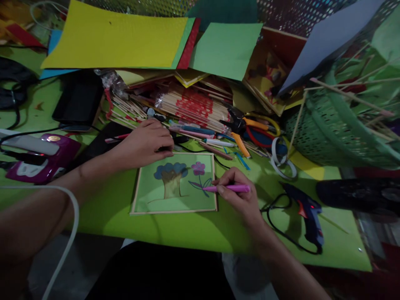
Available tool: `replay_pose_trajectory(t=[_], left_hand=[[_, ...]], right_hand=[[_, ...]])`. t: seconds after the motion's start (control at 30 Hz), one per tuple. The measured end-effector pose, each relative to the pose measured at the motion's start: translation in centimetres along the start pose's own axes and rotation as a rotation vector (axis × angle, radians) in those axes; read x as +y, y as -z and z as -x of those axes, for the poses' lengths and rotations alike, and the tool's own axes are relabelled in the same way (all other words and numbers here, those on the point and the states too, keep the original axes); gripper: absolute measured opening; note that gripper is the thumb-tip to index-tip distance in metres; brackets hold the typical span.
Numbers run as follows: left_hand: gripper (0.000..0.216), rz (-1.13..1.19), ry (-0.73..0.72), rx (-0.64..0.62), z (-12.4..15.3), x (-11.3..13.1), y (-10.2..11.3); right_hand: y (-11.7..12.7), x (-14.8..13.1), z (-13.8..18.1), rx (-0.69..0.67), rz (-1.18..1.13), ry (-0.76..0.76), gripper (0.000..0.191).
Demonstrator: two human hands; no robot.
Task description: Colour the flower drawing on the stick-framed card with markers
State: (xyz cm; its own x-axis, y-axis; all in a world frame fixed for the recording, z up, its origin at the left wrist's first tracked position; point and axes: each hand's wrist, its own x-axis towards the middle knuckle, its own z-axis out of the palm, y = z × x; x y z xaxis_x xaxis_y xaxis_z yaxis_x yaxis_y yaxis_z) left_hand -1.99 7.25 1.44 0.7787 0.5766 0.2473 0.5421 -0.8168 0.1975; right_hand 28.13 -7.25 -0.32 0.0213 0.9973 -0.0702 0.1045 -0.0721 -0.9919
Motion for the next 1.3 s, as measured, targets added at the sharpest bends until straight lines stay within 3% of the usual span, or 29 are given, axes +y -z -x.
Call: replay_pose_trajectory(t=[1.3], left_hand=[[0.013,-0.012,0.020,-0.027,-0.10,0.38,0.33]], right_hand=[[-0.61,-0.88,-0.23,-0.077,0.249,0.058,0.011]])
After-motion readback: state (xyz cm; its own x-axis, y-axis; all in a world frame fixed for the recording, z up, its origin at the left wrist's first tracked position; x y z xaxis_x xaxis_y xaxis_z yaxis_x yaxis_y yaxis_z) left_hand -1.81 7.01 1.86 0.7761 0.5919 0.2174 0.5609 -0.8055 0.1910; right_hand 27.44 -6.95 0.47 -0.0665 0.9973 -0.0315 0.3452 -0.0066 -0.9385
